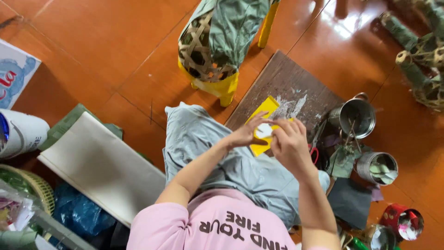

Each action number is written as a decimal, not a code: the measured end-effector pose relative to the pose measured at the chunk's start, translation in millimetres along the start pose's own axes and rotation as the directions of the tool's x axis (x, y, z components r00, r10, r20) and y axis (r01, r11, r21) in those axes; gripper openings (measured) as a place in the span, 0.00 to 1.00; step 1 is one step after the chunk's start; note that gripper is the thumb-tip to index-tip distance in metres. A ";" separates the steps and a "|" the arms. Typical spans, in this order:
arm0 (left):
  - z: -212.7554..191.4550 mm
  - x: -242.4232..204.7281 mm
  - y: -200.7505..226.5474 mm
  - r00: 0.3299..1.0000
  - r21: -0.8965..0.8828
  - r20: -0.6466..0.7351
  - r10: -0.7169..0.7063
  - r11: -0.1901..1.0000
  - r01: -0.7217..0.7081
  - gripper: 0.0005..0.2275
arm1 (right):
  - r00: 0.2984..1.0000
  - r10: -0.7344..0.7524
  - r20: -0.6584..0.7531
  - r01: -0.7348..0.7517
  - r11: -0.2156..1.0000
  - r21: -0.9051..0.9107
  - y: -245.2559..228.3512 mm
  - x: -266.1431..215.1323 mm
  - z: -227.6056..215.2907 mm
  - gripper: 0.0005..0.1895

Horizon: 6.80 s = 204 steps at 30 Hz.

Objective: Applying yellow paper strips to a wireframe giraffe model using glue.

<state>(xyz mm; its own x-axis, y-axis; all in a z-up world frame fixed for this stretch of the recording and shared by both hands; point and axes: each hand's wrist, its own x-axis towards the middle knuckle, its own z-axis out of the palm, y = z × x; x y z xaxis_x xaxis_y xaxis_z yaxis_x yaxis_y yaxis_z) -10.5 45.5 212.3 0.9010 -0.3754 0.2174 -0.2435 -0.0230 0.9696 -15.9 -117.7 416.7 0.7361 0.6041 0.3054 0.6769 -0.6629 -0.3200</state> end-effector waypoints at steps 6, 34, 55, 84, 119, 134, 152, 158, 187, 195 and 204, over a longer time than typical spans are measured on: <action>-70.0 -69.5 -18.4 0.988 0.076 -0.155 -0.010 0.997 0.022 0.09 | 0.980 0.095 -0.176 -0.024 0.929 0.369 -13.1 23.6 -21.9 0.04; -308.6 12.6 -0.6 0.798 -0.360 -0.592 -0.113 0.923 -0.136 0.11 | 0.802 0.542 -0.253 0.045 0.367 0.929 1.2 119.5 207.2 0.05; -312.2 6.0 -28.8 0.838 -0.390 -0.493 -0.233 0.920 0.026 0.15 | 0.921 0.366 -0.137 0.057 0.220 0.974 29.0 135.8 261.7 0.38; -345.4 14.1 -46.5 0.836 -0.427 -0.322 -0.443 0.857 0.289 0.18 | 0.826 0.457 -0.329 0.128 0.417 0.900 5.6 180.6 236.1 0.40; 24.0 23.2 -138.2 0.996 0.546 -0.070 -0.048 0.834 0.079 0.21 | 0.897 0.387 0.215 -0.439 0.716 0.543 154.4 -111.8 224.3 0.09; 46.5 -17.5 -199.2 0.540 -0.499 0.119 -0.833 0.420 0.758 0.14 | 0.251 0.938 -0.238 -0.962 0.214 -0.172 359.5 -187.8 88.1 0.28; 62.2 -55.8 -181.9 0.497 -0.765 0.123 -0.859 0.237 0.599 0.17 | 0.229 0.875 0.427 -0.299 -0.354 0.886 332.0 -254.2 201.8 0.18; 55.4 -67.5 -216.4 0.536 -0.818 0.158 -0.830 0.194 0.541 0.17 | 0.304 0.867 0.395 -0.399 -0.261 0.879 222.0 -191.2 148.7 0.16; 61.5 -71.1 -243.7 0.477 -0.837 0.396 -0.785 -0.094 0.539 0.17 | 0.573 0.712 0.405 -0.768 0.639 -0.036 -7.3 -180.9 141.5 0.22; 58.0 -70.6 -240.1 0.437 -0.828 0.383 -0.814 -0.093 0.553 0.18 | 0.458 0.809 0.368 -0.818 0.546 -0.181 11.1 -182.8 112.9 0.22; 61.7 -75.9 -255.3 0.441 -0.849 0.364 -0.820 -0.099 0.518 0.17 | 0.536 0.735 0.416 -0.745 0.643 -0.177 13.9 -196.5 139.3 0.23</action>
<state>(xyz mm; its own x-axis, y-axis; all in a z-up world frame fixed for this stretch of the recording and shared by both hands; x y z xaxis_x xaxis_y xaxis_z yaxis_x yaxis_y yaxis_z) -38.9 22.7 -58.7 0.4659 -0.4842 -0.7406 0.7961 0.5948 0.1119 -149.9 -184.0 227.3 0.8955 0.0204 -0.4446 -0.1147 -0.9546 -0.2748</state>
